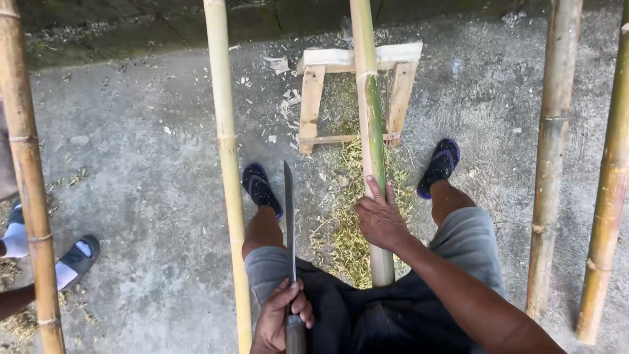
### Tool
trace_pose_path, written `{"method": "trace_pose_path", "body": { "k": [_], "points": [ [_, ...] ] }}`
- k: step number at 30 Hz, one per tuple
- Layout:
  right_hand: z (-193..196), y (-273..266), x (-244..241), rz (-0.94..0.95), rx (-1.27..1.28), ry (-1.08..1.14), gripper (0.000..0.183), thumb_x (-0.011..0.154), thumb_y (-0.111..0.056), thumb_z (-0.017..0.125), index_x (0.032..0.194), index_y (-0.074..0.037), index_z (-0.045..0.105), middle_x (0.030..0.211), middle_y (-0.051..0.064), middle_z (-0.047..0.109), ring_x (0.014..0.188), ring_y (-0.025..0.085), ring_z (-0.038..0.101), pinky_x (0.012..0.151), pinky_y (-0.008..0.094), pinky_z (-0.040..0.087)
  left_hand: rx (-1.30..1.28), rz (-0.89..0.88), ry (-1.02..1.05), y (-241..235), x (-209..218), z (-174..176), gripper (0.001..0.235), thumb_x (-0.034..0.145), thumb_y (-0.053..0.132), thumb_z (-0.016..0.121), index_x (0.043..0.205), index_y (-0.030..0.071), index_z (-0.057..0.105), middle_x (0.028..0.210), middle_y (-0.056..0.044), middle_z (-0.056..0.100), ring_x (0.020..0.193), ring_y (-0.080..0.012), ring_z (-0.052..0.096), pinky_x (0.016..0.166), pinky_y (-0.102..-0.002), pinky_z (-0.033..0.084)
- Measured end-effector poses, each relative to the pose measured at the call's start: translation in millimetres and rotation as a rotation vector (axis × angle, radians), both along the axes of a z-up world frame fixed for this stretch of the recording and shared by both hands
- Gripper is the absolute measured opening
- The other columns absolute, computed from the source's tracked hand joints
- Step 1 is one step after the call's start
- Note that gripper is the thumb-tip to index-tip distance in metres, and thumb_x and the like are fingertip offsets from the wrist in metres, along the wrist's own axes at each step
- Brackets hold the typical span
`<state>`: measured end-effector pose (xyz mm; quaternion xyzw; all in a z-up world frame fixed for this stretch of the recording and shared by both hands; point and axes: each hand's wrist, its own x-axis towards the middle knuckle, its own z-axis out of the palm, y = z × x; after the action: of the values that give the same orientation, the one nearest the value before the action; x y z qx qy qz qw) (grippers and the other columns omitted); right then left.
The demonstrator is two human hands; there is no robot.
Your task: Scraping the outer layer of a bamboo pole using a machete to prepare it for manufacturing.
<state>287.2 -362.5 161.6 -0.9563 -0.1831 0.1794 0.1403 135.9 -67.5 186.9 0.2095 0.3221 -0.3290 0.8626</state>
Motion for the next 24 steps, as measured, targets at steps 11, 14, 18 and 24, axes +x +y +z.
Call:
{"method": "trace_pose_path", "body": {
  "k": [11,14,18,24],
  "points": [
    [-25.8,2.0,-55.3,0.116,-0.002,-0.209,0.035,0.085,-0.016,0.060,0.117,-0.004,0.070,0.116,0.012,0.060,0.151,0.034,0.024,0.124,0.059,0.008,0.153,-0.020,-0.005,-6.8,8.3,13.3,0.014,0.096,0.018,0.061,0.099,0.006,0.056,0.059,-0.005,0.047,0.052,-0.0239,0.056,0.050,-0.043,0.050],
    [3.2,1.9,-72.9,0.226,-0.012,-0.208,0.022,0.089,-0.017,0.061,0.102,-0.004,0.072,0.107,0.013,0.063,0.148,0.036,0.034,0.123,0.054,0.015,0.122,-0.022,-0.013,-5.0,8.3,9.3,0.015,0.097,0.020,0.061,0.098,0.006,0.055,0.060,-0.003,0.047,0.054,-0.0227,0.057,0.050,-0.043,0.051],
    [1.9,-4.9,-95.7,0.325,0.012,-0.141,0.019,0.086,-0.016,0.062,0.096,-0.004,0.073,0.103,0.012,0.064,0.142,0.036,0.040,0.124,0.053,0.018,0.069,-0.005,-0.065,-8.6,6.7,13.3,0.016,0.100,0.019,0.062,0.100,0.004,0.055,0.063,-0.004,0.049,0.058,-0.0231,0.058,0.054,-0.043,0.052],
    [15.5,-25.3,-108.5,0.443,0.180,-0.046,0.015,0.088,-0.013,0.063,0.095,-0.006,0.073,0.108,0.010,0.067,0.138,0.029,0.044,0.125,0.048,0.020,0.128,-0.024,-0.025,-7.5,5.0,16.1,0.015,0.098,0.020,0.062,0.099,0.006,0.056,0.062,-0.005,0.050,0.056,-0.0234,0.058,0.052,-0.043,0.052]
  ]
}}
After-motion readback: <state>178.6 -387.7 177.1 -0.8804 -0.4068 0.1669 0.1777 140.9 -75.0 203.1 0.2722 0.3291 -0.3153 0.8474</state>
